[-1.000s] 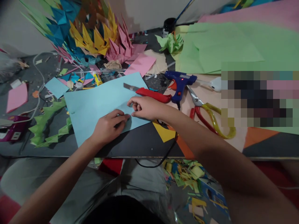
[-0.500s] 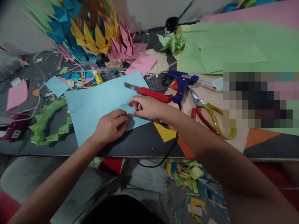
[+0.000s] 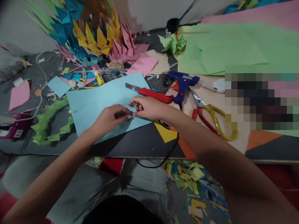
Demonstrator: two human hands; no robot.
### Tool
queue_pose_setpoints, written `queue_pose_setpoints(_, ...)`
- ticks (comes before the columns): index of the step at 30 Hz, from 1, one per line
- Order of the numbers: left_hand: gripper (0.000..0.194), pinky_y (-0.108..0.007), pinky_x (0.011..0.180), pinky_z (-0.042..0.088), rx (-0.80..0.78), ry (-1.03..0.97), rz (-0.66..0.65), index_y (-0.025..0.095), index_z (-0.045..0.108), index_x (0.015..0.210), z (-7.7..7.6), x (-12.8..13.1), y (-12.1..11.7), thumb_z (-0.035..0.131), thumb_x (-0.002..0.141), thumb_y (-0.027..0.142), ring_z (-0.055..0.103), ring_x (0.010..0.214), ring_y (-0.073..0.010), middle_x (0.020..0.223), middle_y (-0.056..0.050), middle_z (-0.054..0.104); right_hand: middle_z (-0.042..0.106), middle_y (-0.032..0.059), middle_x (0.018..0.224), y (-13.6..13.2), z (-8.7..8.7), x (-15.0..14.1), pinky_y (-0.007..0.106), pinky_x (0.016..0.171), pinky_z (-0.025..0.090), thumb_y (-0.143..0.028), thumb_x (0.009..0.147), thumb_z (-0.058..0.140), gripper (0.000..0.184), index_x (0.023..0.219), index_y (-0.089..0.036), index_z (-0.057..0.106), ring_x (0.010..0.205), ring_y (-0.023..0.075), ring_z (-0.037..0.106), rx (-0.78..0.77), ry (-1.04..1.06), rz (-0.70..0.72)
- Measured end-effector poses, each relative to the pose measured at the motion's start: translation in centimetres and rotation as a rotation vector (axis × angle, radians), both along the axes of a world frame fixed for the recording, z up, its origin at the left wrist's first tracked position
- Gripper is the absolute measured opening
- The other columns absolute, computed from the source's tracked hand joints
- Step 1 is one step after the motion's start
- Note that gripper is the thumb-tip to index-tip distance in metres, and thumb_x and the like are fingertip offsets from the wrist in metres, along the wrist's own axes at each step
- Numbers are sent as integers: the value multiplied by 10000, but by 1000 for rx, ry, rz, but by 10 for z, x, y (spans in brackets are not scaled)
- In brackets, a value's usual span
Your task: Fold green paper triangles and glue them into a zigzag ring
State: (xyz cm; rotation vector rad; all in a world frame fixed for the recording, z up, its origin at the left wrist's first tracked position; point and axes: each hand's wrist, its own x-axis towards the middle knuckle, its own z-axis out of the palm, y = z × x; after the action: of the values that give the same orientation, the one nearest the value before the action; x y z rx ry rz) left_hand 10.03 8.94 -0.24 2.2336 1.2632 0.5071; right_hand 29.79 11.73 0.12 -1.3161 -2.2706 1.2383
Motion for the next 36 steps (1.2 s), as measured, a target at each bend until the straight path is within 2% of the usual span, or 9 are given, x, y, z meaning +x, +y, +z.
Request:
queue_pose_setpoints(4, 156, -235, 501, 359, 4, 27, 69, 249, 664, 883, -2, 6, 3, 642, 752, 332, 536, 581, -110, 735, 10, 661, 575, 34, 816, 0, 1, -1, 278, 614, 387, -320, 710, 597, 411, 1094, -183, 551, 676, 147, 514, -5, -18, -12)
queue_pose_setpoints(12, 164, -237, 483, 355, -67, 27, 102, 245, 673, 890, -3, 9, 0, 586, 750, 246, 518, 556, -107, 731, 6, 654, 570, 37, 794, -4, 9, -4, 278, 616, 390, -288, 709, 586, 426, 1115, -162, 551, 685, 153, 518, -25, -47, -46)
queue_pose_setpoints(19, 233, -244, 538, 391, -81, -41, 91, 233, 670, 914, -3, 6, -1, 505, 763, 165, 524, 592, -103, 804, -5, 675, 560, 33, 820, -3, 6, -3, 278, 614, 386, -335, 685, 641, 433, 1082, -184, 553, 683, 152, 507, 21, -55, -9)
queue_pose_setpoints(24, 163, -260, 547, 391, -163, -3, 182, 213, 664, 873, 4, 11, -3, 619, 750, 311, 543, 621, -130, 764, -19, 668, 556, 38, 835, -3, 8, -3, 276, 602, 369, -375, 706, 638, 427, 1087, -205, 548, 699, 159, 501, 27, -95, 21)
queue_pose_setpoints(27, 170, -267, 598, 392, -202, 77, 235, 222, 655, 872, 9, 16, -4, 651, 728, 312, 563, 700, -146, 810, -13, 662, 548, 43, 854, -3, 9, -3, 272, 614, 363, -346, 720, 616, 410, 1094, -193, 546, 731, 163, 499, 31, -133, 56)
queue_pose_setpoints(30, 152, -273, 640, 389, -261, 109, 231, 224, 650, 876, 13, 19, -3, 633, 731, 268, 559, 749, -148, 833, -6, 647, 548, 51, 887, -1, 8, -2, 272, 628, 365, -285, 723, 585, 397, 1103, -181, 539, 756, 167, 497, 23, -135, 96)
queue_pose_setpoints(36, 137, -278, 626, 387, -317, 58, 194, 191, 638, 854, 9, 17, 1, 605, 722, 209, 507, 678, -125, 800, -9, 622, 543, 57, 879, 0, 9, 0, 285, 636, 374, -272, 720, 562, 385, 1092, -179, 540, 764, 180, 499, 13, -136, 113)
